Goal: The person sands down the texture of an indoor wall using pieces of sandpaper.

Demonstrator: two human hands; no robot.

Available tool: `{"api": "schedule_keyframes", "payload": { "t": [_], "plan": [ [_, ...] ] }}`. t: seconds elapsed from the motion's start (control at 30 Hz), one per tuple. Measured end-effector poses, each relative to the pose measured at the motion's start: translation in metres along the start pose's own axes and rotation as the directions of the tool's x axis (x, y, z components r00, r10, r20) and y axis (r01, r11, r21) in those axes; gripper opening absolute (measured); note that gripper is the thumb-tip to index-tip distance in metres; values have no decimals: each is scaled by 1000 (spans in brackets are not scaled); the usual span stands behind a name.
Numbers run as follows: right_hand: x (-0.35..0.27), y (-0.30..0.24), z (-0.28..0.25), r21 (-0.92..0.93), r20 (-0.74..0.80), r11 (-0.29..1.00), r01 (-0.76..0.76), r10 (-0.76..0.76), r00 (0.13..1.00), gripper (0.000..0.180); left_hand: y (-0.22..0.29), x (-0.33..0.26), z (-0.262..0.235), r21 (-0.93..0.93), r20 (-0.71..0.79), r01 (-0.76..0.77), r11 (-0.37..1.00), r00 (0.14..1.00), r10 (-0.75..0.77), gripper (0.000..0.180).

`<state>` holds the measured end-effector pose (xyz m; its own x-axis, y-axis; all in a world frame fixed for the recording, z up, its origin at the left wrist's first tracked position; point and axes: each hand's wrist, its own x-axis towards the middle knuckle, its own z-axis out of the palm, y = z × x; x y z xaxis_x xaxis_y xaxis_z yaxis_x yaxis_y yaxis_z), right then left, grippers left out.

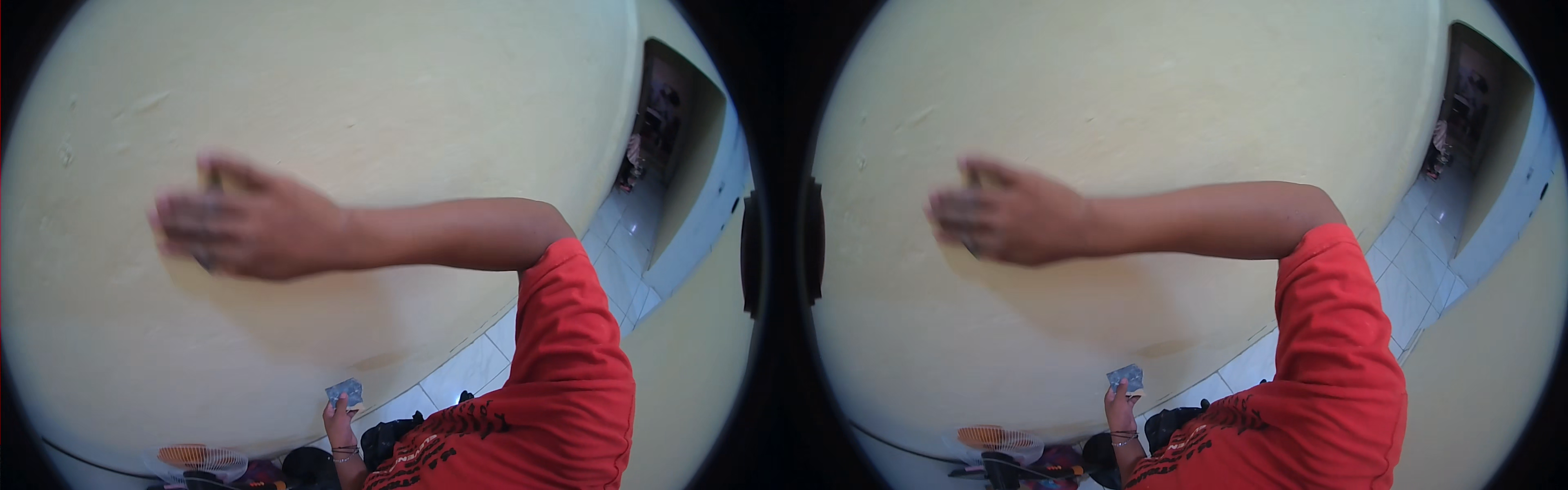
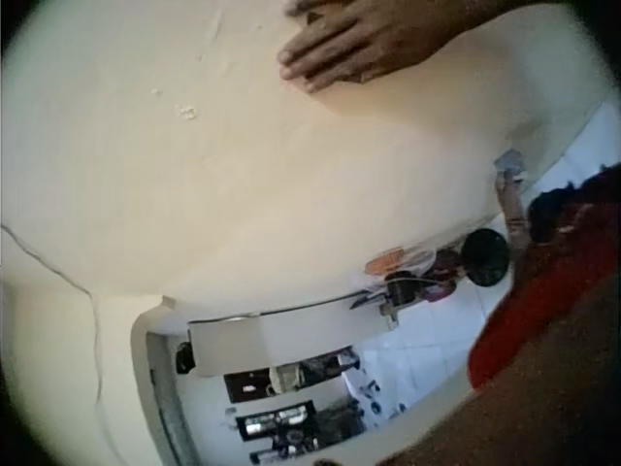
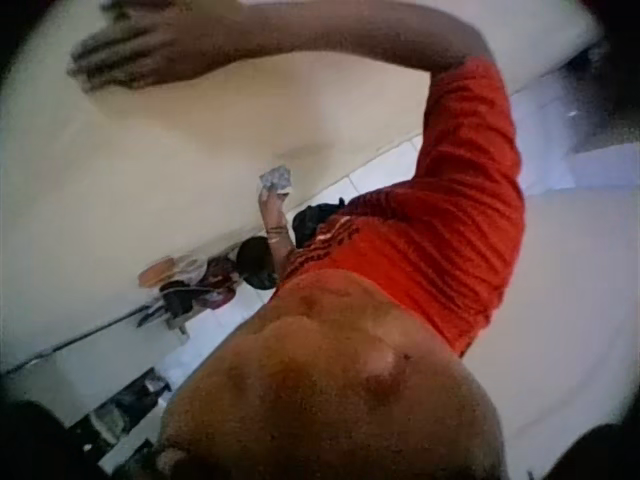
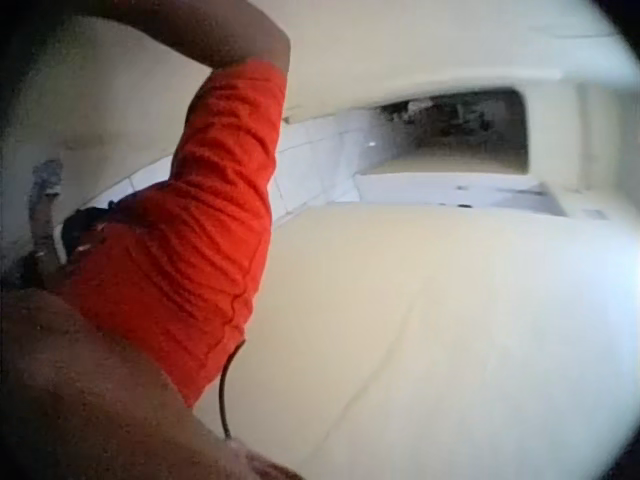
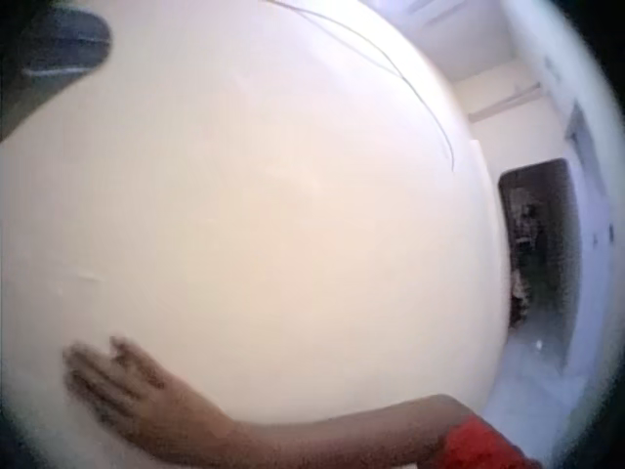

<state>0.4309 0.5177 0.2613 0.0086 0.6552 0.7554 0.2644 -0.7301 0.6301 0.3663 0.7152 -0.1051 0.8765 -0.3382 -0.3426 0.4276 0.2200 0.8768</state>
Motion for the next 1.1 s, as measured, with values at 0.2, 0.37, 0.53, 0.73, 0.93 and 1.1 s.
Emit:
{"api": "schedule_keyframes", "payload": {
  "t": [0.2,0.37,0.53,0.73,0.93,1.1],
  "plan": [
    [-16,189,-97,-341,-234,728,-595,547,804,53,1,-6,34,-17,4,51,999,999,-51,24],
    [-198,300,-203,-618,-466,405,-674,502,728,19,20,-30,62,-37,56,47,998,997,-45,22],
    [-408,221,-228,708,-407,-300,-639,566,-717,48,33,-48,72,-29,60,17,999,998,-15,21],
    [-367,272,-249,749,-316,-275,-604,652,-689,50,47,-58,69,-82,77,-35,996,996,41,24],
    [-128,338,-222,-296,-614,289,-911,673,413,40,28,-40,48,-76,51,28,997,998,-24,24],
    [14,209,-129,-240,-246,734,-636,587,771,49,5,-23,37,-126,30,-21,992,999,25,23]
  ]
}}
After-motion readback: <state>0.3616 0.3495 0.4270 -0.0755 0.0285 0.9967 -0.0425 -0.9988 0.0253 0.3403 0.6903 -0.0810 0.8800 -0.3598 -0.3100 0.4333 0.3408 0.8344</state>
